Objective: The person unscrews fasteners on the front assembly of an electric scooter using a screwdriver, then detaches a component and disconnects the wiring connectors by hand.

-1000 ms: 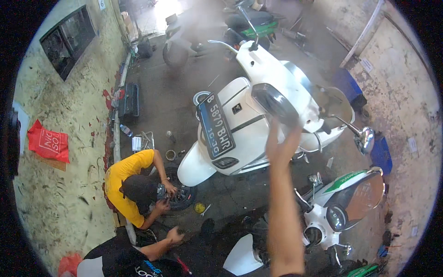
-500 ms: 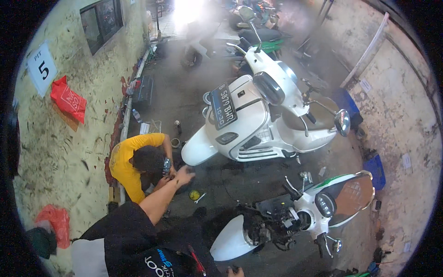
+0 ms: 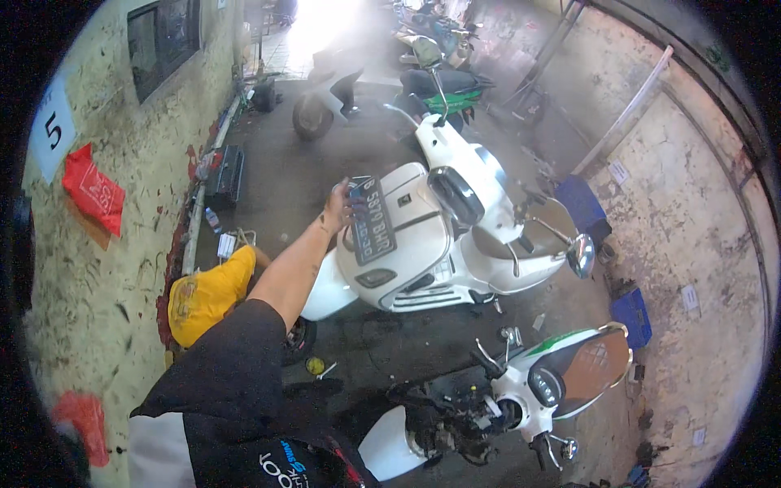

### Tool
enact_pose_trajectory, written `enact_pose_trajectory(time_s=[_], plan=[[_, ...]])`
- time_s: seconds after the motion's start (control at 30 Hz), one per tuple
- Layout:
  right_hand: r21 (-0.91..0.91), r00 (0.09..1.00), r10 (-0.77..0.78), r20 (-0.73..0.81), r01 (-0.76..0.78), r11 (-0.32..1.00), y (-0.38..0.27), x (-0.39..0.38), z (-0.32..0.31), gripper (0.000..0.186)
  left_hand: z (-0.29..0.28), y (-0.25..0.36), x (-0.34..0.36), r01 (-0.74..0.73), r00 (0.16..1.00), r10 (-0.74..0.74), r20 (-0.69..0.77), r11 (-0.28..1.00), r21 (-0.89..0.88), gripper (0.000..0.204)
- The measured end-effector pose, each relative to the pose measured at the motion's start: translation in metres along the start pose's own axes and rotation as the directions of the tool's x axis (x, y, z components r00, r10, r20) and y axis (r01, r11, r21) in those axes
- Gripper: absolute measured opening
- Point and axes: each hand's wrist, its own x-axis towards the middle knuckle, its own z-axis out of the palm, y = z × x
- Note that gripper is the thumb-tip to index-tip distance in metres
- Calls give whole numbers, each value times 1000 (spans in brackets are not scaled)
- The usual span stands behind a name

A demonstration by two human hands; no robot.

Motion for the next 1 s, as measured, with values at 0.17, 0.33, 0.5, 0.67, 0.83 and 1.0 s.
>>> enact_pose_trajectory(time_s=[0.17, 0.33, 0.5, 0.67, 0.83, 1.0], plan=[[-7, 999, 41, 22, -41, 999, -62, 31, 11, 25, -27, 28, 98, -19, 994, 35, -99, 987, 157, 65], [-13, 995, 96, 9, -96, 995, -108, 50, 15, 25, -53, -2, 175, -49, 968, 104, -229, 971, 234, 60], [-15, 994, 102, 44, -101, 995, -136, 66, 18, 25, -95, -14, 216, -116, 866, 294, -404, 905, 409, 56], [-7, 995, 79, 66, -79, 997, -160, 74, 8, 25, -98, -11, 228, 2, 898, 165, -407, 925, 380, 67], [97, 978, -165, 124, 154, 983, -225, 133, -24, 26, -131, -26, 282, -116, 810, 465, -358, 724, 680, 77], [203, 905, -415, -99, 426, 881, -501, 276, -62, 43, -121, -33, 302, -127, 815, 450, -365, 753, 645, 69]])
